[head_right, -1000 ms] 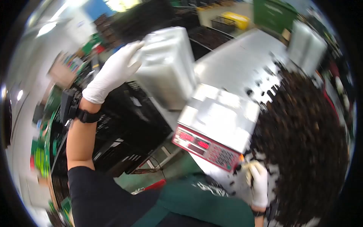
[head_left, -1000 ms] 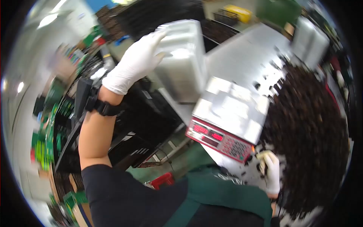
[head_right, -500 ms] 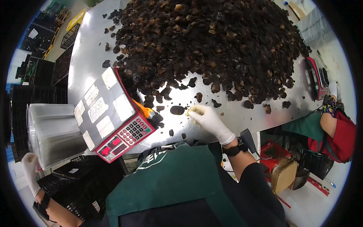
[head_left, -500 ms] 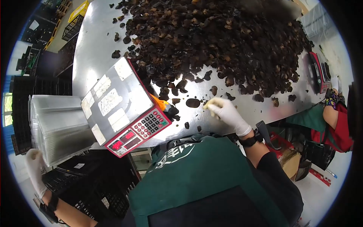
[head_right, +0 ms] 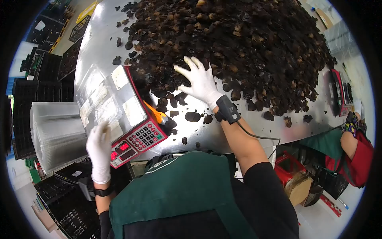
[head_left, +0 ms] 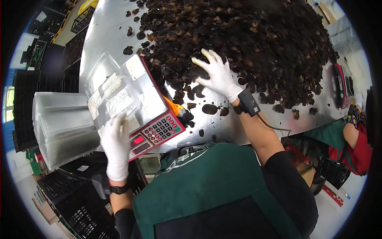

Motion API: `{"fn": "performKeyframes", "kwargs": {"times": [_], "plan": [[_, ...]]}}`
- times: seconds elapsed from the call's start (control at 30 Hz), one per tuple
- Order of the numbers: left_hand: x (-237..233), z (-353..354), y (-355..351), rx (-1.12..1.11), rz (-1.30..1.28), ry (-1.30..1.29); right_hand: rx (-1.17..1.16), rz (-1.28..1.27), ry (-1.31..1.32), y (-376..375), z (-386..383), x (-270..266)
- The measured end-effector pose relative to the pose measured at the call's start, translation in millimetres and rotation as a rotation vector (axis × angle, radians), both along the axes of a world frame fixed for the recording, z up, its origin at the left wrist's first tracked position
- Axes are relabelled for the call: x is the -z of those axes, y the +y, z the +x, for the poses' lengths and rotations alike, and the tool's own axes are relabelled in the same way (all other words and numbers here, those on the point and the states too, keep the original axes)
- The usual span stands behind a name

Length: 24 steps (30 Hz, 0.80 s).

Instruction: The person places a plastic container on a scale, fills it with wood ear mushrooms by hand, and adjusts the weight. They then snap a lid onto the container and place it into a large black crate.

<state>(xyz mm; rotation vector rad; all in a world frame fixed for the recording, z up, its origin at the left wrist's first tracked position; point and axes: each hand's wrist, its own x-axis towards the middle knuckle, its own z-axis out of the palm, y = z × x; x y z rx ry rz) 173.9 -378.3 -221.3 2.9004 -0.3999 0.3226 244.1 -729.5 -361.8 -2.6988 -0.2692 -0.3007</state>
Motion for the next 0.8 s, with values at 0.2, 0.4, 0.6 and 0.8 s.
{"fn": "performKeyframes", "kwargs": {"times": [0.2,0.4,0.6,0.8], "plan": [[22.2,-12.5,-12.9,-0.072,-0.261,0.058,-0.058,0.079,-0.048,-3.4,-0.1,18.8],[18.0,-14.1,-19.3,-0.094,-0.267,0.059,-0.161,0.219,-0.099,21.3,14.6,-17.3],[4.4,-18.9,-9.8,-0.138,-0.24,0.017,-0.254,0.463,-0.026,53.9,19.8,-70.7],[29.0,-8.4,7.7,-0.227,-0.4,-0.024,-0.666,0.547,-0.222,157.1,26.6,-124.8]]}}
